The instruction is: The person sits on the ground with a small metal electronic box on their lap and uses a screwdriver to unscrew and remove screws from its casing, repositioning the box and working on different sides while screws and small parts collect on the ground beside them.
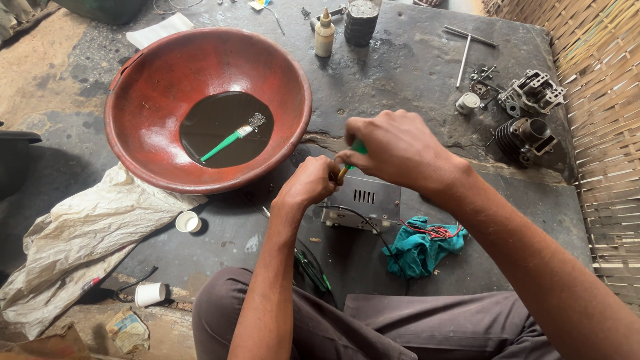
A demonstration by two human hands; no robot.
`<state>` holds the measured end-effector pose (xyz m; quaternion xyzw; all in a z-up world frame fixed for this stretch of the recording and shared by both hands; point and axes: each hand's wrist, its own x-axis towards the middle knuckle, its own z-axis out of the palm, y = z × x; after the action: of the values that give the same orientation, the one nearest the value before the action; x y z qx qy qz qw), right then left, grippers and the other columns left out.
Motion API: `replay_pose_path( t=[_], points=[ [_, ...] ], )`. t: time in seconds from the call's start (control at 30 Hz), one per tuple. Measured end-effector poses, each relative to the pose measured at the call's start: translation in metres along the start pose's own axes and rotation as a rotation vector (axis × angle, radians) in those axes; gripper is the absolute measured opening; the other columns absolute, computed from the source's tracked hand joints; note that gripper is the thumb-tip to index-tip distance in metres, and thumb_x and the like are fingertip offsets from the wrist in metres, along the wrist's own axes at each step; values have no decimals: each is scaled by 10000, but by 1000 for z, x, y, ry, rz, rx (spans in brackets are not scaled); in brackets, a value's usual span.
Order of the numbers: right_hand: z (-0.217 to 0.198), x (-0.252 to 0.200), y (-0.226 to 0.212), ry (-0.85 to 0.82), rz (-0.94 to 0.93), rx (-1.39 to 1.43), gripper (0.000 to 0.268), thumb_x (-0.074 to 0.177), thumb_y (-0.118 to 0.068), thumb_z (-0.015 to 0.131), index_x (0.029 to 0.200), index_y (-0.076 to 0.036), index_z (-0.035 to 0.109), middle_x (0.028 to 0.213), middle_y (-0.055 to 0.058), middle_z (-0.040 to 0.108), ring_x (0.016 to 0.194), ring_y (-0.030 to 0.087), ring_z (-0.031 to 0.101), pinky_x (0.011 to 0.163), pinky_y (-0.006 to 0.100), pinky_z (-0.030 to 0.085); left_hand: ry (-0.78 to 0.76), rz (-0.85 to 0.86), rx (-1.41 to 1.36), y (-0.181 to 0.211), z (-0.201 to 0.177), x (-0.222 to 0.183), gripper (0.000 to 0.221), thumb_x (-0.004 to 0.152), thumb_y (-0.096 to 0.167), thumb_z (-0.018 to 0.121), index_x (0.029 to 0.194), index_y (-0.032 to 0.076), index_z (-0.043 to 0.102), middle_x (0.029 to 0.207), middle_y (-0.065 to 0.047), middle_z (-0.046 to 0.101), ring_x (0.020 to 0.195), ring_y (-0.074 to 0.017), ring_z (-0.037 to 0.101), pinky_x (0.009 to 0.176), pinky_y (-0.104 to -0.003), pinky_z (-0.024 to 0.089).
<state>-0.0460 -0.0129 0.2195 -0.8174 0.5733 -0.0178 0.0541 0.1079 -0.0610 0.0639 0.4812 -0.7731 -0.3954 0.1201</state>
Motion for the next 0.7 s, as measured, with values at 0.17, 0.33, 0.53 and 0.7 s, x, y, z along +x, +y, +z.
replay_pose_path(
  t=[0.17,0.33,0.53,0.7],
  points=[
    [-3,9,6,-136,74,-140,401,869,-485,753,938,-91,782,830,172,735,846,364,731,772,465,579,20,-1,-5,1,4,0,168,813,30,685,935,62,795,875,-168,772,818,-279,764,762,-395,582],
    [8,19,6,-105,-147,-42,248,812,-298,754,972,-109,761,851,133,760,838,343,739,736,486,566,66,50,-5,10,0,-9,160,819,52,702,959,57,779,900,-190,754,864,-331,738,772,-425,560],
    [-2,17,-14,-64,-155,-175,320,835,-311,769,947,-18,701,821,204,728,816,393,719,724,485,561,133,165,-108,12,-2,-19,169,850,50,657,997,41,742,932,-172,765,875,-347,741,800,-442,562],
    [11,19,-4,-170,-70,-279,239,902,-298,722,912,-60,748,843,181,734,833,347,743,751,461,583,117,157,-32,8,2,-13,147,862,91,693,987,43,755,936,-203,736,900,-377,715,805,-461,544]
  ],
)
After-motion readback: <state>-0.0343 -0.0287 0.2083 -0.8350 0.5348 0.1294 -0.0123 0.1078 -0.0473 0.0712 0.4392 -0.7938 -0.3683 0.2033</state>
